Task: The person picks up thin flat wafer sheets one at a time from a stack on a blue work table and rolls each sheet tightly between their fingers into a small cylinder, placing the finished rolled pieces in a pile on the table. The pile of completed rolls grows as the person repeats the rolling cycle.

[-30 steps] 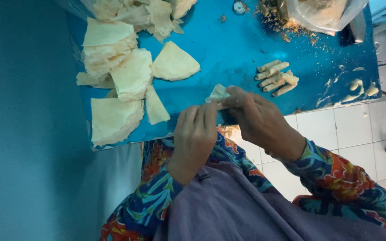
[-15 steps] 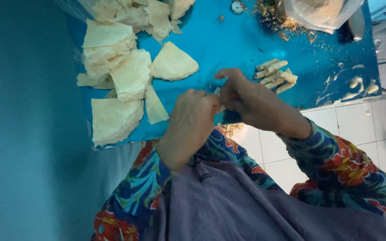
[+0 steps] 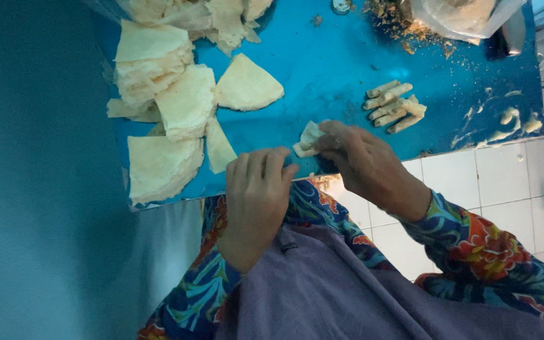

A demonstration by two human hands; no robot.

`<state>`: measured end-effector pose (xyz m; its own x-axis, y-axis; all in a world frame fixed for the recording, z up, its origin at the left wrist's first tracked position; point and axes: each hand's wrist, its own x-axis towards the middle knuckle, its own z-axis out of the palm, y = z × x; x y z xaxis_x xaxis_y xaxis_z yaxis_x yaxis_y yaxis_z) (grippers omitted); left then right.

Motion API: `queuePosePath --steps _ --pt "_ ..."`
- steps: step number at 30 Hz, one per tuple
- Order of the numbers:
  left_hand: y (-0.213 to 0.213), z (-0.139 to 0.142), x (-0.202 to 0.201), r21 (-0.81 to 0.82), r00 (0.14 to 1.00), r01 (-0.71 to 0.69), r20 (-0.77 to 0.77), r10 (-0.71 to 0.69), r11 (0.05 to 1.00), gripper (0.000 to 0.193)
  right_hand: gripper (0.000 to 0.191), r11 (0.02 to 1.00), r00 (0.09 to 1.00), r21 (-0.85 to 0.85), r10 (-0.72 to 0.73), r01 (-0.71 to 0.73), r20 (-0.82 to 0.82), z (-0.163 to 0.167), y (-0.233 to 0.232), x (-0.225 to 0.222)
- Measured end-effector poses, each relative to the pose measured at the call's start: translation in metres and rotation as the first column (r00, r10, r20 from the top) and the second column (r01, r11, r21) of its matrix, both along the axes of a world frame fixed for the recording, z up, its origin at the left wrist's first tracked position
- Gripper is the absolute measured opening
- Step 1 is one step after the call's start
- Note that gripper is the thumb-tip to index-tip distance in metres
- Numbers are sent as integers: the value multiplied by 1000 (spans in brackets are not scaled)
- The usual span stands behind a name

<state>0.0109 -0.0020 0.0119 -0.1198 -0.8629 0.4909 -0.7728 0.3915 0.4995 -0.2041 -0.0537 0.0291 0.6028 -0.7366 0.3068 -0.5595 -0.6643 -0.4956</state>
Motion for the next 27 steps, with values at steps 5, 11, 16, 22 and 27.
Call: queuePosePath --steps 5,11,16,22,27 --pt "2 -6 -3 -14 1000 -5 17 5 1000 28 53 999 1000 -44 22 -22 -2 -4 -1 0" --pt "2 -12 -8 7 999 31 -25 -30 1000 28 51 999 1000 -26 21 -21 -11 -4 1 0" --pt "5 -10 -10 -11 998 37 -40 -38 999 23 49 996 998 -76 55 -56 -16 -7 0 -1" --pt "10 -13 -11 -8 988 79 -133 -80 997 24 47 995 999 -88 44 -46 -25 -10 1 1" --pt "16 -14 -16 118 916 91 -400 -36 989 23 47 995 999 -96 31 -33 -21 -9 3 2"
